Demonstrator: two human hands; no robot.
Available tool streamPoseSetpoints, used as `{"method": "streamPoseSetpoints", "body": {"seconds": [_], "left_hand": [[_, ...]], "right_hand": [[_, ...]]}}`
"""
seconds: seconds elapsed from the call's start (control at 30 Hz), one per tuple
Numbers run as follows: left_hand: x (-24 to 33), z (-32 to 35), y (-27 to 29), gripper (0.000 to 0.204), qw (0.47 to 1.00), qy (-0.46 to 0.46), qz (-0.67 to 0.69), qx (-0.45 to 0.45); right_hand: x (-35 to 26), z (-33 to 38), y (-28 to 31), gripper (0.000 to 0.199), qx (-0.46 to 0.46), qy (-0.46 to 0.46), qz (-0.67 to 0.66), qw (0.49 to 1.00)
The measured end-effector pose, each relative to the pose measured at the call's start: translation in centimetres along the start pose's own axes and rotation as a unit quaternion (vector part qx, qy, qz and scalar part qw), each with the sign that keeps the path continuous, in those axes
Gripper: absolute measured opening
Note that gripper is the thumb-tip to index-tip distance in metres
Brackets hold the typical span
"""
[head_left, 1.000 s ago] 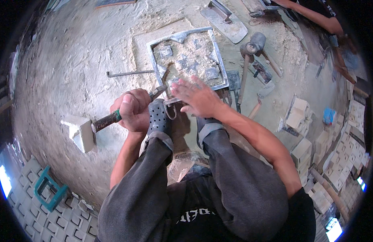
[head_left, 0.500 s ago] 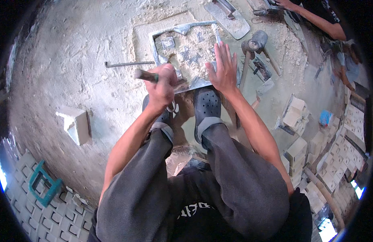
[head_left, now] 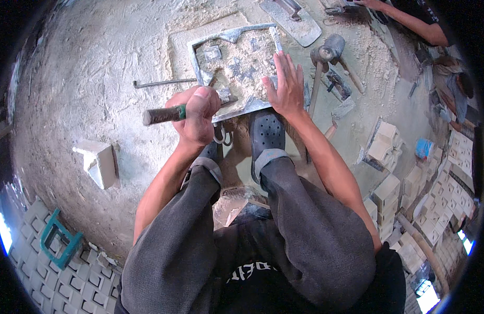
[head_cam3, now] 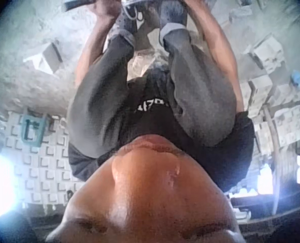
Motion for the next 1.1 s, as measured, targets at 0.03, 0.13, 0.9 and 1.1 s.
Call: {"method": "streamPoseSetpoints", "body": {"seconds": [0.03, 0.13, 0.9, 1.1], "left_hand": [[-0.4, 0.1, 0.4, 0.042, 0.998, -0.029, -0.059, -0.006], [-4.2, 1.2, 1.9, 0.041, 0.983, 0.015, -0.182, 0.01], [4.0, -3.1, -1.9, 0.044, 0.998, -0.056, -0.019, -0.011], [2.1, -4.9, -1.2, 0.045, 0.995, -0.091, 0.023, -0.036]], "right_hand": [[-0.2, -0.1, -0.1, 0.068, -0.003, 0.0, 0.001, 1.0], [-0.6, -0.4, -0.4, 0.067, -0.007, 0.003, 0.0, 1.0], [0.0, 0.2, 0.3, 0.067, 0.003, -0.004, -0.009, 1.0], [-0.5, -0.2, 0.0, 0.065, 0.016, 0.0, -0.022, 1.0]]}}
Point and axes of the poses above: each hand's wrist, its own z-axis away from the middle knuckle, its own y-axis out of the back of the hand, x = y × z, the point moved 4 cm from there along -z, towards the middle knuckle, and after that the axes turned 9 degrees about x, right-handed, at the moved point
